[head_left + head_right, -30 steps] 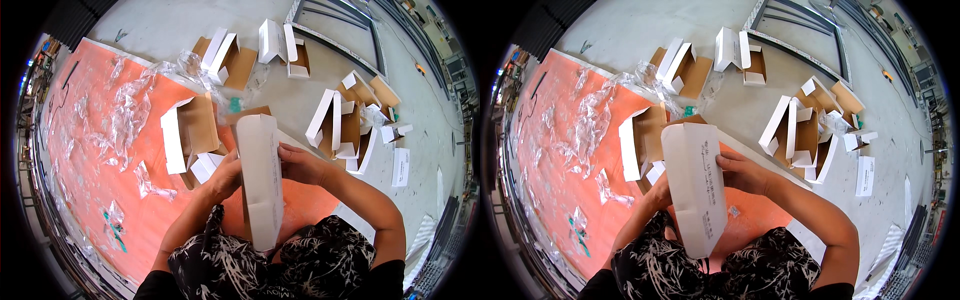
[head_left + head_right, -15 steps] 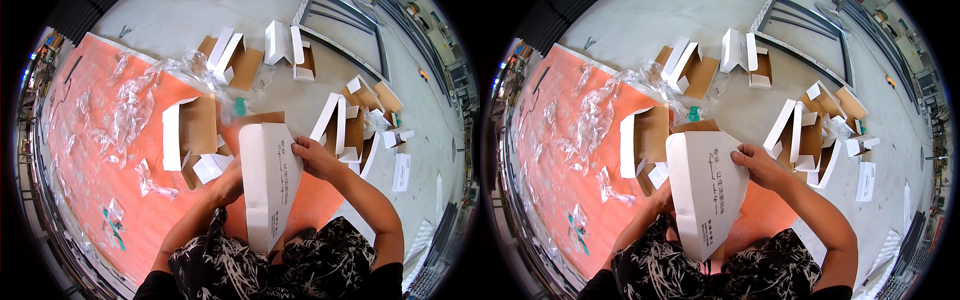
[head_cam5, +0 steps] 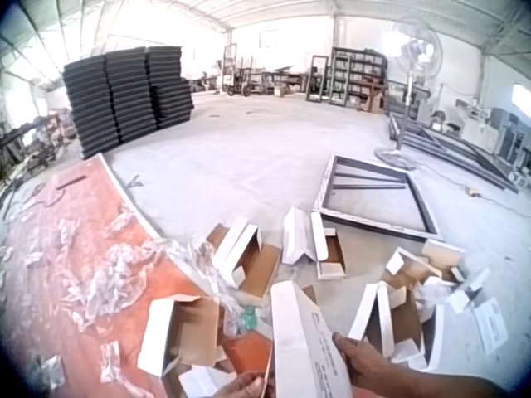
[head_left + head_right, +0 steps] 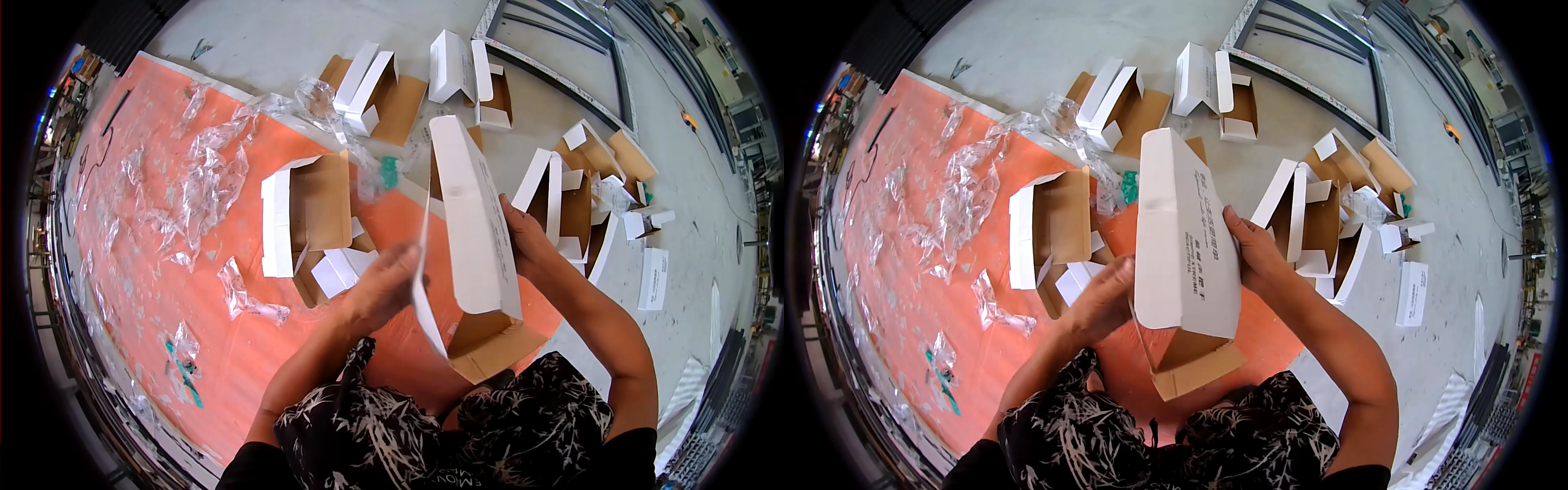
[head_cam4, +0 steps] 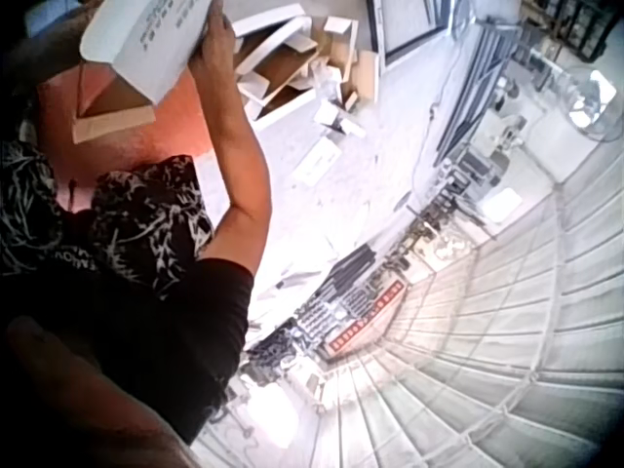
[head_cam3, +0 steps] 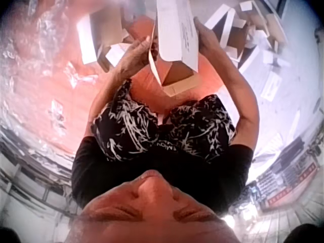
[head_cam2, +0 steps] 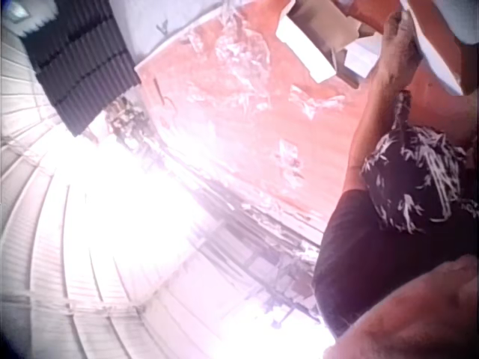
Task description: The person picks up and unfolds several white cardboard boxes by hand on a workshop floor, setting them down after each is opened.
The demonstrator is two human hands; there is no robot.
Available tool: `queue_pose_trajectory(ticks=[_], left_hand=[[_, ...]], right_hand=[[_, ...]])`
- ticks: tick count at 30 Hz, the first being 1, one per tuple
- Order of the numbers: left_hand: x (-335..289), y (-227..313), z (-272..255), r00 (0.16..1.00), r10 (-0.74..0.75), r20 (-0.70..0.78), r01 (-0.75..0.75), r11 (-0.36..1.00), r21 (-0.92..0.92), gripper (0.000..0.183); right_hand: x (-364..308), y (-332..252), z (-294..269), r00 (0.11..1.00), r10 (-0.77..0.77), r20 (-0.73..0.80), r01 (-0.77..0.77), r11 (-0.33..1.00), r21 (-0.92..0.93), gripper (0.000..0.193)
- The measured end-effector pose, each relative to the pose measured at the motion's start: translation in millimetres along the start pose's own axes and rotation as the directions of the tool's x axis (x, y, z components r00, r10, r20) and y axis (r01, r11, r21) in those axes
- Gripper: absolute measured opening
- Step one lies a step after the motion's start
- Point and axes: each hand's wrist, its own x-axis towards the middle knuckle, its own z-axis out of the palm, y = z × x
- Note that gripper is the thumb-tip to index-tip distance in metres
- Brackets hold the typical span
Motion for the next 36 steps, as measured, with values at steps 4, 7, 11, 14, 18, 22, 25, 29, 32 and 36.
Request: queue_pose_trajectory(ticks=[4,7,11,14,18,22,25,29,32,36], left_hand=[[-2,-5,33,0.976,-0.136,0.173,0.121,0.988,0.093,0.073],[-2,-11,36,0.977,-0.180,0.112,0.158,0.971,0.181,0.074],[-10,8,31,0.972,-0.196,0.132,0.183,0.978,0.104,0.072],[-11,18,10,0.992,-0.103,0.079,0.088,0.982,0.168,0.069],[8,36,8,0.979,0.166,-0.115,-0.111,0.919,0.377,0.068],[57,52,-12,0.908,0.413,0.074,-0.278,0.460,0.843,0.069],[84,55,-25,0.923,0.360,0.139,-0.380,0.786,0.488,0.039],[86,32,-17,0.964,0.227,0.141,-0.251,0.950,0.187,0.039],[71,16,-3,0.975,0.202,0.092,-0.210,0.974,0.088,0.039],[63,23,-1,0.972,0.231,0.046,-0.233,0.971,0.047,0.038]], right_hand=[[-2,-1,12,0.999,0.011,0.030,-0.014,0.994,0.105,0.051],[-18,-12,26,0.996,0.022,-0.088,-0.023,1.000,-0.004,0.051],[-19,-16,13,0.977,-0.049,-0.206,0.025,0.993,-0.120,0.052],[-15,-20,9,0.984,-0.028,-0.174,-0.008,0.979,-0.204,0.053],[-4,-16,-5,0.996,0.088,-0.016,-0.088,0.996,-0.026,0.051],[-5,-9,15,0.994,0.106,-0.013,-0.106,0.993,-0.056,0.053],[-9,-13,21,0.998,0.047,-0.028,-0.051,0.987,-0.154,0.056],[-21,-13,37,1.000,0.002,-0.012,-0.005,0.977,-0.215,0.060],[-24,-9,45,0.998,-0.007,-0.054,-0.005,0.978,-0.209,0.059],[-34,-15,55,1.000,-0.003,-0.008,0.002,0.981,-0.195,0.058]])
